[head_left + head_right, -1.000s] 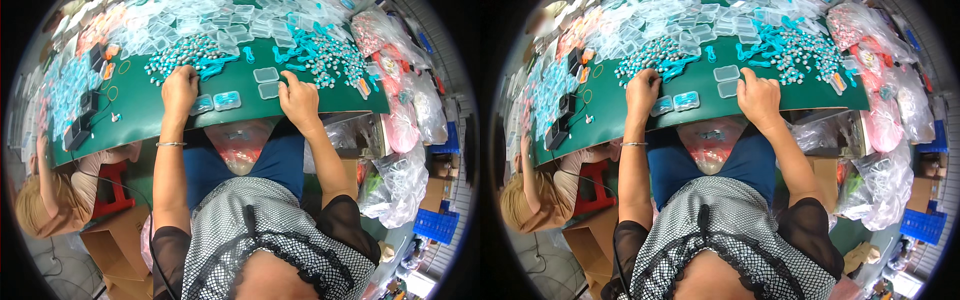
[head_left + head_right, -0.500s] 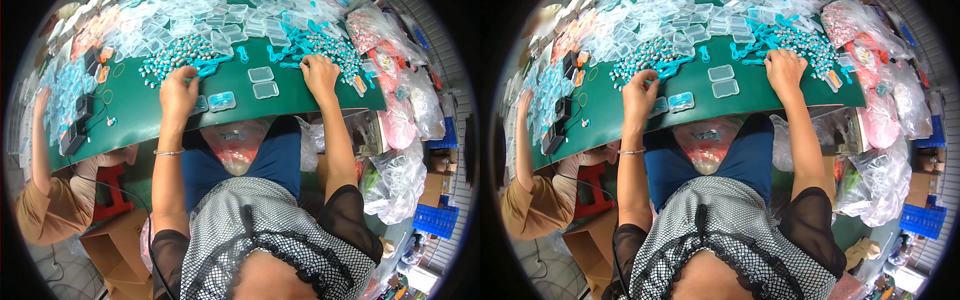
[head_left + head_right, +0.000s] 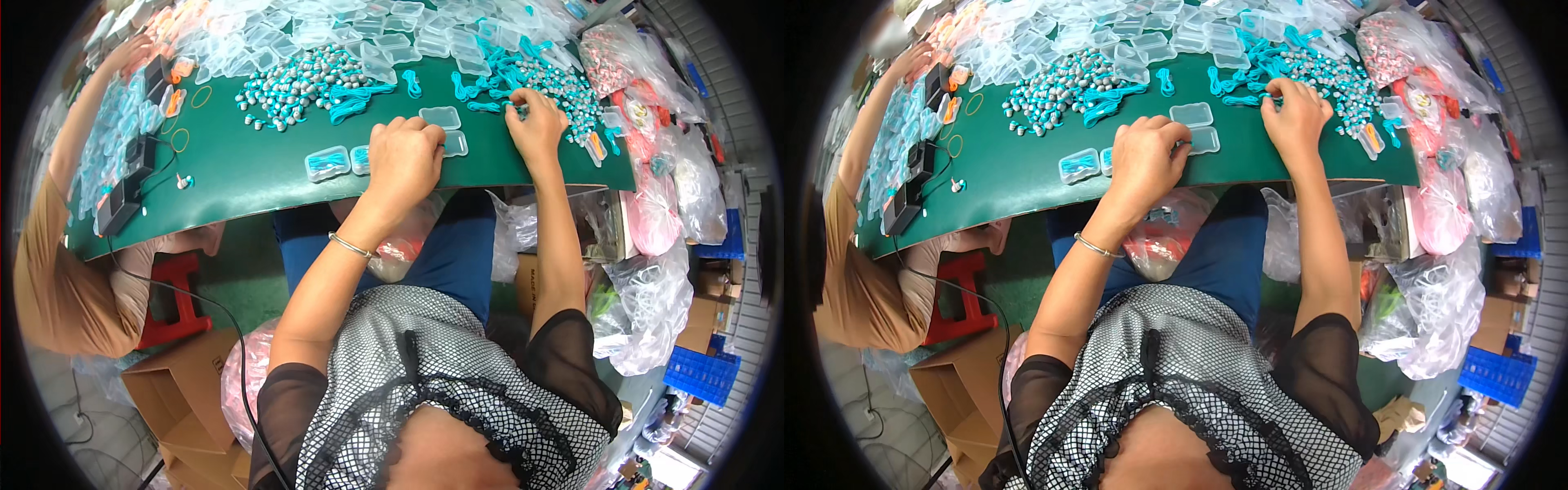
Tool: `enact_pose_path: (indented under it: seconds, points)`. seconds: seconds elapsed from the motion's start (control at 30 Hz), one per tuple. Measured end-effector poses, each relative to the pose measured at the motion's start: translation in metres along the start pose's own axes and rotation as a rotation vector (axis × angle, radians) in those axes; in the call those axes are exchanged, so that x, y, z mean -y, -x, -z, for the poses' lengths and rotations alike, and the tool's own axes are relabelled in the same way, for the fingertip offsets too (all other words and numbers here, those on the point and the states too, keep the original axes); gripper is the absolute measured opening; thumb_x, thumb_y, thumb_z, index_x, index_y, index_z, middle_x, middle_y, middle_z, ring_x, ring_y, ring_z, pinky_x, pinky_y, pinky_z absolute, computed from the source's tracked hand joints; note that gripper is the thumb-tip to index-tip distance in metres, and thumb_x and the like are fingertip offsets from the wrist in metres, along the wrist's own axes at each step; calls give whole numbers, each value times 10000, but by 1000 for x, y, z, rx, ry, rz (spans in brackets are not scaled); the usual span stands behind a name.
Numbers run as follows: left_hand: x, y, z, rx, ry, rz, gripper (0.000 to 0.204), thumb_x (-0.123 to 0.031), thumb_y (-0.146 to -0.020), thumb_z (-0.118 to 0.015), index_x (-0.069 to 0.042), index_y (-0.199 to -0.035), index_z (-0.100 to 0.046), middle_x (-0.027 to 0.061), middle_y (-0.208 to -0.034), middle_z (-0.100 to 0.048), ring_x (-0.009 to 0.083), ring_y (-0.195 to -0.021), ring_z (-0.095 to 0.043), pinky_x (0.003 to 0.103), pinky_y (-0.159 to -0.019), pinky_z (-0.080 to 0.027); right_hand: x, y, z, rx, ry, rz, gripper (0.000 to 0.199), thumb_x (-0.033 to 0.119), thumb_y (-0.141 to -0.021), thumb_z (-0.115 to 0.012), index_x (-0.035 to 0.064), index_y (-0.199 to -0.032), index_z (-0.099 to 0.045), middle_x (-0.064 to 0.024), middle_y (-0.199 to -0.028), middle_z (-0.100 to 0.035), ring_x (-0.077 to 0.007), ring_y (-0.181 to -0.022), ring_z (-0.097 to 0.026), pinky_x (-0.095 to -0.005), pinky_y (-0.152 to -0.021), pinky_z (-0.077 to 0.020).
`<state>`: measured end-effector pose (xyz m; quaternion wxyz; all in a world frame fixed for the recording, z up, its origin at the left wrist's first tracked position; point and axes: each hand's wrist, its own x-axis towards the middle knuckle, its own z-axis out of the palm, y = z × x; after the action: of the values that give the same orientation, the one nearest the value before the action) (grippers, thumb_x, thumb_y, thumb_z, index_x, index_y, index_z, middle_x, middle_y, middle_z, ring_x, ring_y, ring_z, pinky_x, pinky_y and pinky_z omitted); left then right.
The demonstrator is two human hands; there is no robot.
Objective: Packing small blue beads and plastic parts into clear flip-top containers and bags.
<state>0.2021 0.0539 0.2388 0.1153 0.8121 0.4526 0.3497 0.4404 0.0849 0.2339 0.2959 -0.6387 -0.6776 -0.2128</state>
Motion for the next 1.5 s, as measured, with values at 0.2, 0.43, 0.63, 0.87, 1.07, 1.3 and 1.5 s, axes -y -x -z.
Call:
enact_pose_path:
  seconds: [0.2, 0.43, 0.63, 0.87, 1.07, 1.3, 1.5]
  points:
    - [2, 2, -11, -91, -98, -59, 43, -137, -755, -698, -111, -786, -685, 41, -841, -607, 250, -810, -577, 393, -696, -401, 55, 25, 28, 294, -612, 16, 112, 129, -750, -729, 119, -850, -680, 0, -798, -660, -202, -773, -619, -375, -722, -421]
    - [2, 7, -11, -52, -174, -114, 173, -168, -770, -704, -104, -929, -684, 50, -925, -605, 251, -860, -580, 396, -719, -400, 51, 26, 22, 243, -472, 138, 95, 124, -809, -690, 149, -900, -691, 5, -912, -666, -203, -900, -606, -406, -838, -374]
    - [3, 6, -1, -75, -176, -115, 320, -220, -703, -763, -88, -967, -639, 65, -943, -566, 254, -892, -552, 398, -729, -384, 14, 5, -1, 117, -59, 151, 194, 130, -825, -686, 169, -1015, -692, 0, -965, -659, -214, -1006, -582, -421, -905, -360]
    - [6, 7, 7, 81, -129, -46, 421, -221, -694, -801, -95, -1071, -661, 53, -1014, -609, 266, -958, -576, 409, -757, -407, 33, 6, 22, 244, -329, 213, 169, 134, -812, -708, 136, -975, -666, 1, -906, -669, -207, -922, -616, -401, -892, -367]
    - [8, 2, 10, 147, -82, 3, 417, -215, -689, -811, -90, -1062, -672, 61, -969, -634, 272, -965, -586, 415, -766, -403, 52, 10, 28, 315, -487, 389, 123, 93, -795, -715, 96, -899, -650, -36, -846, -640, -235, -869, -602, -362, -857, -386]
    - [8, 2, 11, 157, -52, 17, 405, -218, -702, -807, -92, -1061, -671, 60, -974, -637, 266, -962, -592, 418, -786, -389, 50, 12, 19, 354, -553, 393, 164, 75, -811, -673, 106, -971, -694, -40, -957, -635, -236, -952, -591, -393, -862, -407]
    - [8, 1, 12, 164, -56, 0, 415, -214, -698, -810, -97, -1069, -664, 65, -971, -637, 266, -968, -594, 418, -790, -383, 41, -4, 4, 335, -505, 261, 270, 93, -886, -592, 86, -1146, -663, -120, -1081, -636, -301, -1031, -575, -394, -918, -428]
